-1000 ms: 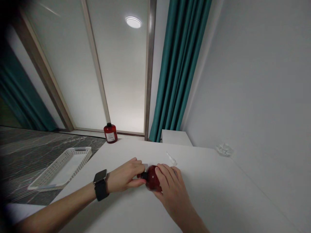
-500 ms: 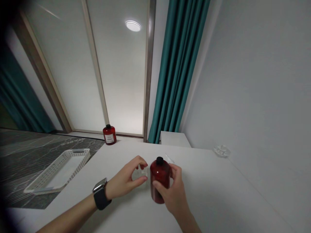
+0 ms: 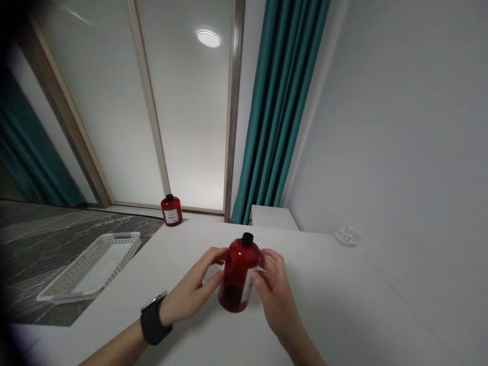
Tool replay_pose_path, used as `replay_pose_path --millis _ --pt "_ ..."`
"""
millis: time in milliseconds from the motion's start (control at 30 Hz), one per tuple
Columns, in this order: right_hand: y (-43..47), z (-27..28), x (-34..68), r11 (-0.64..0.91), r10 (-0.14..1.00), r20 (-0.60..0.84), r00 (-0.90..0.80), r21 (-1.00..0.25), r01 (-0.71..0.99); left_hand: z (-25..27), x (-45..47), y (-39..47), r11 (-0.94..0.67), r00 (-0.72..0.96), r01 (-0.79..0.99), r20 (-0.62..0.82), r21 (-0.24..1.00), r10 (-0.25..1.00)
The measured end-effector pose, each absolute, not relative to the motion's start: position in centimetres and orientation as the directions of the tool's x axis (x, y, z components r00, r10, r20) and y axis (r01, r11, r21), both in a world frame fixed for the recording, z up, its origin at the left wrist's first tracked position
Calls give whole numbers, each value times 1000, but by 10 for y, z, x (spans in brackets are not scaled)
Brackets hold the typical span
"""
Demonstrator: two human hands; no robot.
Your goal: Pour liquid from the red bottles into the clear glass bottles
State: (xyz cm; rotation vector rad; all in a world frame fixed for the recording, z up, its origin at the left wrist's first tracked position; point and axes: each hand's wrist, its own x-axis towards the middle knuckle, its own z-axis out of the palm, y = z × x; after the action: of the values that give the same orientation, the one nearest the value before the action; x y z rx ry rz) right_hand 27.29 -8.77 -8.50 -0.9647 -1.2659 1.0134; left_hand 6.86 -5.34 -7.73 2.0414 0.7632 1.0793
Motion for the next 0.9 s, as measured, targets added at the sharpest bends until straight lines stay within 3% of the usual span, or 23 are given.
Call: replay_pose_path --millis 133,267,467,667,900 --pt "-82 -80 271 189 981 191 -23 -980 -64 -76 68 -54 -512 487 190 373 838 790" --pt "-79 -75 265 227 973 227 -39 -974 3 -76 70 -53 -414 480 153 299 897 825" --pt "-78 -57 264 123 976 141 -167 -986 -115 -77 69 -46 -303 560 -65 286 951 778" --pt "-67 -57 259 109 990 115 -86 -991 -73 -84 69 -44 -183 518 -172 247 968 819" --pt "-63 -50 250 119 989 122 -84 -992 -41 -80 65 -47 -191 495 -177 255 965 830"
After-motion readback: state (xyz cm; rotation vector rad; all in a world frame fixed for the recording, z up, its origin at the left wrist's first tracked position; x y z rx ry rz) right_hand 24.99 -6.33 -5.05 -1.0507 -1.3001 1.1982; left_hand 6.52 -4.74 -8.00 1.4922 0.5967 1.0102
